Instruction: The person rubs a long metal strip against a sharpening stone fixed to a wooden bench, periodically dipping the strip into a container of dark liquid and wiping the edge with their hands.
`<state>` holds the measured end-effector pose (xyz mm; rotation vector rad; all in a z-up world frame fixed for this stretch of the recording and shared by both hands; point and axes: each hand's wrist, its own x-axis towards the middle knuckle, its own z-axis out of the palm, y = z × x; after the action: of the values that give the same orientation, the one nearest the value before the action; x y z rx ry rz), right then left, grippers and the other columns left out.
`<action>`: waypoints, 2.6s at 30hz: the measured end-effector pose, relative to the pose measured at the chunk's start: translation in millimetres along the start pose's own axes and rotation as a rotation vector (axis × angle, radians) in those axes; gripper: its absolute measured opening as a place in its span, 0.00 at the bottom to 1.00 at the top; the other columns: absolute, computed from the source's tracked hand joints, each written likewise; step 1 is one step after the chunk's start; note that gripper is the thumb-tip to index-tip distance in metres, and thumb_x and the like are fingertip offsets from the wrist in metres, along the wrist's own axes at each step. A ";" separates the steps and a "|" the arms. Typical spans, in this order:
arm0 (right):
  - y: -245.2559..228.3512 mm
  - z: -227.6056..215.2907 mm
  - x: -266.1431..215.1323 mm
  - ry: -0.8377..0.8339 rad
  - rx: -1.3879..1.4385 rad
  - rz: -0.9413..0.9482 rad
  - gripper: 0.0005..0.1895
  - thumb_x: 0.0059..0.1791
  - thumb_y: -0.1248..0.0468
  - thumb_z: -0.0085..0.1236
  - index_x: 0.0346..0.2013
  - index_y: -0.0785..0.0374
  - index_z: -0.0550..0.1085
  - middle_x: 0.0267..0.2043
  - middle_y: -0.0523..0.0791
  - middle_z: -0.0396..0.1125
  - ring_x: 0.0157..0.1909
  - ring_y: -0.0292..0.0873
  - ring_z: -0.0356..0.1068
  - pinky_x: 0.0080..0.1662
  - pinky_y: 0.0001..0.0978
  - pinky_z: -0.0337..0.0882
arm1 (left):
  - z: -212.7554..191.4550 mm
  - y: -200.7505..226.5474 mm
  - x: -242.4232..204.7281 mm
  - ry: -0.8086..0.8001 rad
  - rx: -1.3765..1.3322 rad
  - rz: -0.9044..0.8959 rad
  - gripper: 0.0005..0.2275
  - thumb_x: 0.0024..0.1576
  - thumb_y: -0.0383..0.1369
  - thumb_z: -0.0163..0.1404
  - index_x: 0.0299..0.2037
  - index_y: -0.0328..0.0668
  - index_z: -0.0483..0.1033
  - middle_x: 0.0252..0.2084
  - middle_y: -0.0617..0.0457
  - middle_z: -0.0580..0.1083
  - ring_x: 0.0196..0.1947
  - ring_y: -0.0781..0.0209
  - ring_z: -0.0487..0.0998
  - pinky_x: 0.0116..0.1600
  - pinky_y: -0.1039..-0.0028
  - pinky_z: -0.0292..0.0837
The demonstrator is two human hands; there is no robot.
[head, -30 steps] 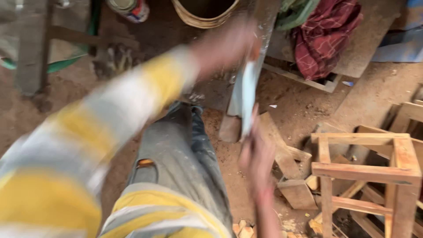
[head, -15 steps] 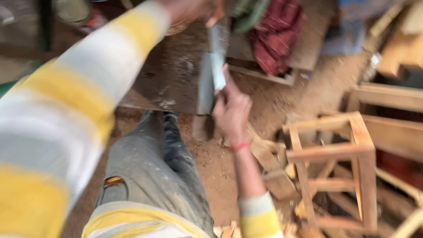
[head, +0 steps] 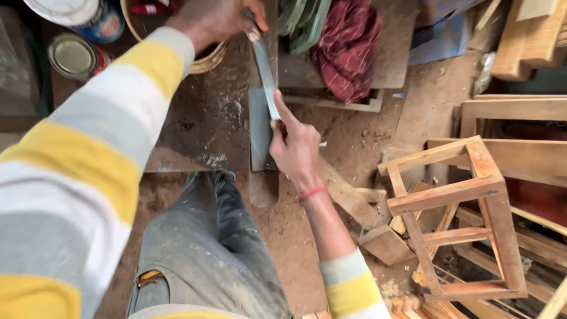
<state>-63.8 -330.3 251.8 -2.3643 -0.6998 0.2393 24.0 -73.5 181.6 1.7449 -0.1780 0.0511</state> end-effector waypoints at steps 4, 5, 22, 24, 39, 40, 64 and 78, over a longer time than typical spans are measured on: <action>0.6 -9.2 -44.4 -0.103 0.056 0.126 0.37 0.49 0.76 0.51 0.72 0.53 0.63 0.27 0.52 0.74 0.19 0.43 0.67 0.28 0.36 0.67 | 12.4 13.0 -26.6 -0.116 0.450 -0.086 0.05 0.65 0.26 0.55 0.39 0.44 0.84 0.37 0.51 0.80 0.39 0.56 0.81 0.46 0.64 0.77; -3.6 -18.6 -84.7 -0.085 0.197 0.045 0.39 0.49 0.78 0.48 0.74 0.53 0.61 0.44 0.57 0.74 0.23 0.42 0.69 0.31 0.34 0.68 | 35.7 23.6 -54.1 -0.058 0.484 0.019 0.09 0.54 0.18 0.54 0.36 0.43 0.84 0.41 0.47 0.78 0.43 0.52 0.79 0.47 0.63 0.76; -5.9 -9.1 -29.6 0.003 0.085 -0.079 0.35 0.49 0.78 0.50 0.71 0.58 0.66 0.44 0.57 0.74 0.35 0.49 0.78 0.39 0.38 0.76 | 5.1 20.5 -17.8 -0.111 0.305 -0.225 0.05 0.59 0.27 0.56 0.40 0.51 0.83 0.45 0.55 0.81 0.45 0.60 0.82 0.56 0.64 0.77; -12.6 -20.6 -105.4 -0.095 0.082 0.152 0.36 0.47 0.79 0.47 0.71 0.57 0.63 0.31 0.52 0.75 0.19 0.39 0.66 0.23 0.31 0.66 | 46.6 37.2 -67.7 -0.089 0.331 -0.122 0.04 0.55 0.25 0.58 0.36 0.46 0.83 0.42 0.49 0.77 0.46 0.53 0.77 0.53 0.59 0.73; -7.6 -3.9 4.7 -0.026 0.019 0.003 0.32 0.48 0.75 0.54 0.68 0.58 0.69 0.29 0.60 0.69 0.22 0.48 0.67 0.32 0.39 0.69 | -9.2 2.9 14.6 0.019 0.696 0.003 0.08 0.47 0.29 0.65 0.36 0.45 0.86 0.37 0.47 0.81 0.40 0.50 0.81 0.48 0.58 0.75; -3.2 -3.9 -9.7 0.006 0.069 -0.100 0.35 0.48 0.77 0.52 0.71 0.58 0.67 0.34 0.60 0.70 0.27 0.47 0.69 0.34 0.38 0.70 | -0.1 6.4 -0.4 -0.032 0.574 -0.006 0.05 0.51 0.26 0.62 0.35 0.46 0.86 0.38 0.49 0.81 0.39 0.53 0.81 0.48 0.60 0.76; -31.9 -40.4 -201.4 -0.009 -0.067 0.102 0.35 0.42 0.78 0.53 0.63 0.56 0.72 0.28 0.54 0.73 0.18 0.36 0.68 0.25 0.31 0.67 | 124.3 95.9 -154.3 -0.018 0.507 -0.022 0.08 0.57 0.24 0.54 0.32 0.54 0.81 0.34 0.52 0.78 0.41 0.58 0.78 0.55 0.60 0.75; -0.3 -10.2 -33.0 -0.007 0.142 -0.141 0.36 0.45 0.78 0.47 0.70 0.62 0.66 0.41 0.59 0.73 0.33 0.53 0.76 0.39 0.39 0.75 | 13.0 21.5 -25.9 0.047 0.460 0.038 0.04 0.55 0.23 0.57 0.34 0.43 0.84 0.38 0.49 0.80 0.38 0.55 0.83 0.46 0.63 0.77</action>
<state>-88.2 -353.5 259.5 -2.1701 -0.8214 0.2283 -5.6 -87.6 196.7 2.1969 -0.1737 0.1713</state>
